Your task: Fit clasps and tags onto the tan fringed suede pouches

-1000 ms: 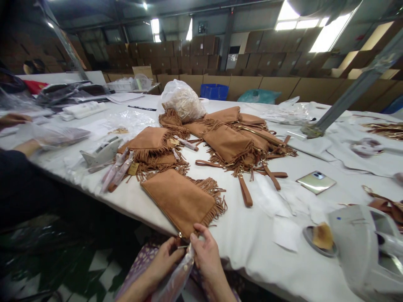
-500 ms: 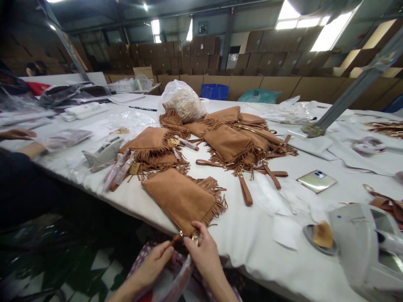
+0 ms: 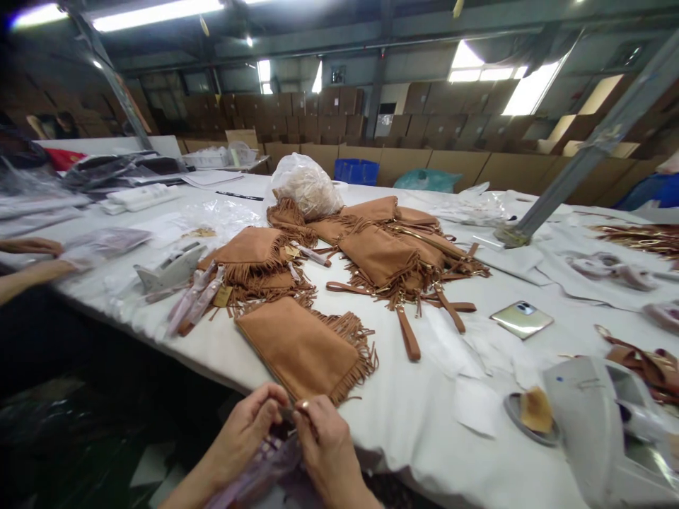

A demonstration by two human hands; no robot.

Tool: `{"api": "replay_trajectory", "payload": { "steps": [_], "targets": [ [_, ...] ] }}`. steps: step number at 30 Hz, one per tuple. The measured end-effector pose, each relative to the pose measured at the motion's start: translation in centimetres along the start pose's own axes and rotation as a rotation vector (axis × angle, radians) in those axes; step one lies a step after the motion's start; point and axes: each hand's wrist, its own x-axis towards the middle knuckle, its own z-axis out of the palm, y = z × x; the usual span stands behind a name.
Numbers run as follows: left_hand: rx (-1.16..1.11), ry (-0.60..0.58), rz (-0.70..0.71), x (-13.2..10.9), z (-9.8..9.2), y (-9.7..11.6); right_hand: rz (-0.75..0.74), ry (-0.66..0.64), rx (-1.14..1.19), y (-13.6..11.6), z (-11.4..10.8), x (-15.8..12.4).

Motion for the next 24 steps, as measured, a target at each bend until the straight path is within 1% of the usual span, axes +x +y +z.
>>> {"api": "replay_trajectory", "payload": {
  "steps": [1,2,4,6,7,8,10,12,14,16,18,20,22,24],
  "targets": [
    [-0.046,0.000,0.009,0.6,0.1,0.1,0.083,0.023,0.066,-0.1,-0.4,0.1],
    [-0.078,-0.029,0.031,1.2,0.3,0.4,0.164,0.051,0.127,-0.1,-0.8,0.1],
    [-0.090,-0.155,0.102,2.6,1.0,1.0,0.298,0.122,0.240,0.0,-1.8,0.2],
    [-0.059,-0.280,0.168,3.8,2.0,1.7,0.388,0.195,0.318,0.4,-2.7,0.3],
    [-0.034,-0.319,0.188,4.3,2.6,1.8,0.418,0.223,0.337,0.7,-3.1,0.4],
    [-0.009,-0.331,0.205,4.7,3.1,1.7,0.440,0.240,0.346,1.0,-3.5,0.5],
    [0.047,-0.305,0.244,5.1,4.1,0.9,0.473,0.267,0.352,1.6,-4.1,0.4],
    [0.102,-0.251,0.301,5.3,5.1,-0.4,0.496,0.301,0.354,1.9,-4.4,0.3],
    [0.135,-0.203,0.351,5.4,6.1,-1.7,0.486,0.327,0.337,2.1,-4.7,0.0],
    [0.135,-0.174,0.349,5.5,7.0,-2.5,0.450,0.315,0.297,2.1,-5.1,-0.3],
    [0.105,-0.164,0.321,5.7,7.7,-2.8,0.426,0.282,0.252,2.2,-5.6,-0.4],
    [0.067,-0.163,0.295,5.9,8.3,-2.6,0.437,0.262,0.227,2.4,-6.3,-0.4],
    [0.048,-0.185,0.256,6.1,8.5,-2.1,0.454,0.259,0.215,2.6,-6.9,-0.4],
    [0.054,-0.216,0.205,6.3,8.4,-1.5,0.423,0.253,0.172,2.8,-7.3,-0.5]
  ]
}}
